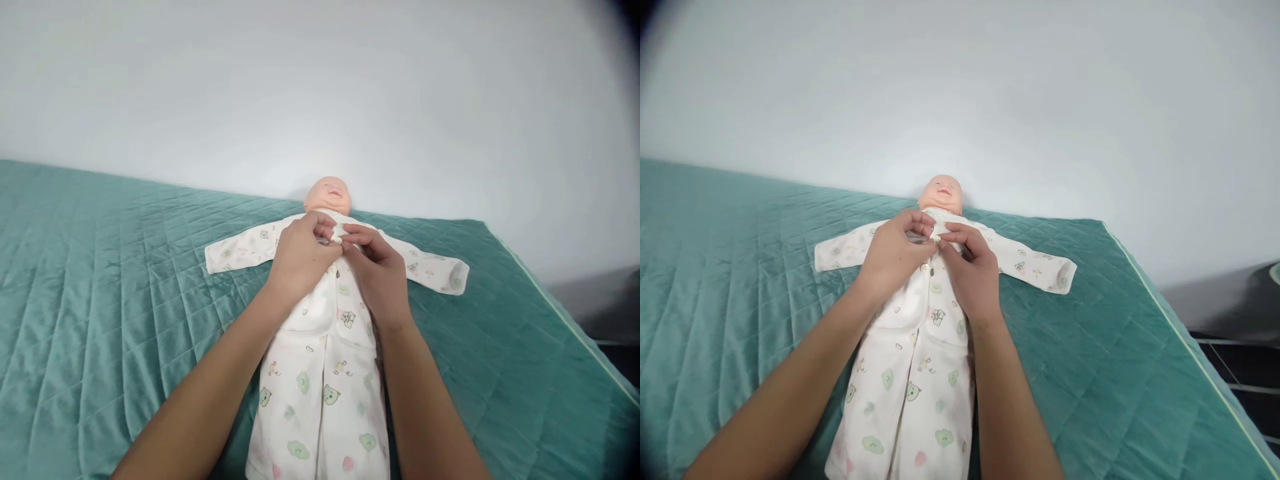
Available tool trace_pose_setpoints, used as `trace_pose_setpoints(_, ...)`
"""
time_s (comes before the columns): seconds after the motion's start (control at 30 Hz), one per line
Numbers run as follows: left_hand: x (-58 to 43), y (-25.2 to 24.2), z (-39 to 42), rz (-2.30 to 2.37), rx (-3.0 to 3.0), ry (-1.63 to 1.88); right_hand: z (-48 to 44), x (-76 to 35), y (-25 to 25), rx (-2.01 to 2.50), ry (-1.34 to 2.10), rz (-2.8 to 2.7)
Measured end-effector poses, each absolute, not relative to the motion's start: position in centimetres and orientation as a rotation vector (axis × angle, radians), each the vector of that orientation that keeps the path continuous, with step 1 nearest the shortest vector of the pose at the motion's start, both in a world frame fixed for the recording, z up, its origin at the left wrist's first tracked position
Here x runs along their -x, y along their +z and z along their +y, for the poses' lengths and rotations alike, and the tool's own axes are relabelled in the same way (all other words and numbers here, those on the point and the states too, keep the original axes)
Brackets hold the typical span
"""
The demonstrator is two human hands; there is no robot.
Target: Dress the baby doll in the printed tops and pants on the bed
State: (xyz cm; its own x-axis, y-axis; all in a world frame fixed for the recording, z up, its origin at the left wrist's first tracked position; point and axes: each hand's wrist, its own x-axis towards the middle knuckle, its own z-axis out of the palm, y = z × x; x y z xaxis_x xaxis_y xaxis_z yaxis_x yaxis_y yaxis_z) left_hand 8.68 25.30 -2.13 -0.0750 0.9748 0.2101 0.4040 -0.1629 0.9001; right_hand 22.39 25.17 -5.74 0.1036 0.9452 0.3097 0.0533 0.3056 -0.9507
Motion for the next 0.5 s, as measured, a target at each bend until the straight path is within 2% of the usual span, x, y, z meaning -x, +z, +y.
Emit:
trace_pose_setpoints(0.17, -8.25, -2.58, 25.45, 1.389, -1.507, 1.240, 25.25, -22.37, -5.76, 1.107, 0.869, -1.277)
trace_pose_setpoints(0.5, -8.40, -2.76, 25.66, 1.406, -1.680, 1.274, 25.51, -22.60, -5.88, 1.092, 0.861, -1.258)
